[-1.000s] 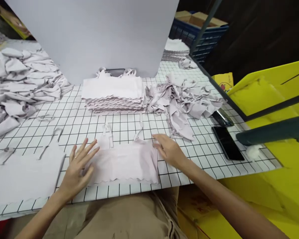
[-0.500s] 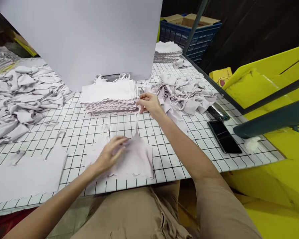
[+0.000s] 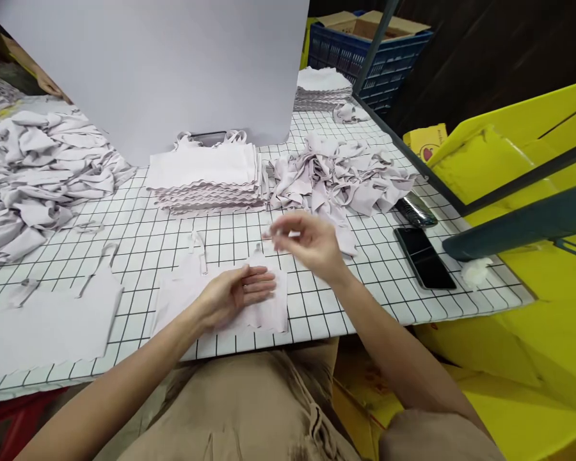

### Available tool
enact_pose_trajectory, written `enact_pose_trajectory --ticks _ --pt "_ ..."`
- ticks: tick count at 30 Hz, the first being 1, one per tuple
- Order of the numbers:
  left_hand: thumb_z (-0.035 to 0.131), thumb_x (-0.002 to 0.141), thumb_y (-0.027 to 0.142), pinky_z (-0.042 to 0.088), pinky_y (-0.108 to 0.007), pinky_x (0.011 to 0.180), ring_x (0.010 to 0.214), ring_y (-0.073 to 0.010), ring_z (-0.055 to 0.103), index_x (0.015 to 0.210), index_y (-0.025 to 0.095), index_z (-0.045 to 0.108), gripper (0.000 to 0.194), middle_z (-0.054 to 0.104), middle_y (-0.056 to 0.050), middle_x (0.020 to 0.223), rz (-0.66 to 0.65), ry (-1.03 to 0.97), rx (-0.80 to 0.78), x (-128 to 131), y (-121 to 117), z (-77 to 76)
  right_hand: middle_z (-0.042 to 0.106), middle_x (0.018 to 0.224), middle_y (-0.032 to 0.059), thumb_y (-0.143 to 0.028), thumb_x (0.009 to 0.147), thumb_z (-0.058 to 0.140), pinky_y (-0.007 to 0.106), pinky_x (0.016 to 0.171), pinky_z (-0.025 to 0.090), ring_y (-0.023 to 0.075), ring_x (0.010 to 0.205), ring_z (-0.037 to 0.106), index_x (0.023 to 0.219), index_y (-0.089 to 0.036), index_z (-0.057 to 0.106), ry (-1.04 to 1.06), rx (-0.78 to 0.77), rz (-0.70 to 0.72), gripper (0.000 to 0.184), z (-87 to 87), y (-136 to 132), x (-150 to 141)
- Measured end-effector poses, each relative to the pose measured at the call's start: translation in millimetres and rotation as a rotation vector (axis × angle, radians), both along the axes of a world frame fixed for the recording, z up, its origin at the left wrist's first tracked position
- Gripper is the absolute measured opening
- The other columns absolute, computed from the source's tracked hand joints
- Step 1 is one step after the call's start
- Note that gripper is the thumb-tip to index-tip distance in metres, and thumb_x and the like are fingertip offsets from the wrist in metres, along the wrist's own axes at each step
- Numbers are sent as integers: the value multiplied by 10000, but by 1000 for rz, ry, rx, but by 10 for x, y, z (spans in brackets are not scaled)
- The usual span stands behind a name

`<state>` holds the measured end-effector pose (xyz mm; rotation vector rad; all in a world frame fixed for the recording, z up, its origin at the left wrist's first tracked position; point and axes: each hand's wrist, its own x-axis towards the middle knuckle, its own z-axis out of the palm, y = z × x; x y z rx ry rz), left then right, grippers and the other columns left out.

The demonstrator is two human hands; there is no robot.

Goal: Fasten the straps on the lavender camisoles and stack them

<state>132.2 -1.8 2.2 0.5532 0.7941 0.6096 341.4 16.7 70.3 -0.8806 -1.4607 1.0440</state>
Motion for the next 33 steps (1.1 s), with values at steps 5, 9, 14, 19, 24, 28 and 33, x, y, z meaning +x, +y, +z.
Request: enact_pose_trajectory --ticks 5,9,14,19,24,28,33 --pt "437 1029 201 574 -451 950 930 -245 745 967 55 682 291 744 -194 1024 71 -108 -232 227 113 -17 757 927 58 -289 841 753 257 543 608 106 598 662 1103 -197 752 -193 -236 209 277 -134 -425 112" --pt "472 1001 138 604 -411 875 908 -237 742 947 57 697 244 748 -177 996 72 -121 -201 248 129 -32 678 655 8 -442 799 768 226 420 538 86 416 581 932 -132 742 -197 -562 55 339 -417 -325 36" --pt "517 980 165 587 -300 605 539 -152 651 995 65 717 224 717 -98 737 62 -61 -110 263 168 -15 544 494 -75 -425 656 873 216 324 469 42 302 410 786 -143 647 -60 -832 223 384 -626 -231 -259" --pt "522 978 157 609 -305 706 790 -189 724 900 82 718 224 749 -129 929 108 9 -138 274 209 -5 522 531 -67 -410 677 847 182 327 428 60 356 511 734 -125 683 -105 -883 373 334 -563 -410 -252" --pt "523 991 209 584 -433 918 966 -242 730 923 101 709 226 740 -149 1066 109 0 -136 274 256 -34 614 683 -23 -379 719 815 181 402 489 60 473 555 836 -138 725 -199 -823 548 282 -454 -706 -247" --pt "515 994 200 555 -464 976 943 -226 730 963 100 703 215 741 -157 1075 129 2 -148 268 274 -36 537 596 -90 -370 736 812 184 319 412 75 365 534 961 -191 610 -237 -740 88 351 -510 -643 -294" --pt "506 998 193 562 -443 972 983 -225 718 989 94 700 218 742 -151 1077 124 -3 -172 257 270 -13 502 535 -111 -386 704 831 209 304 422 74 304 478 899 -187 594 -80 -852 176 365 -631 -445 -366"
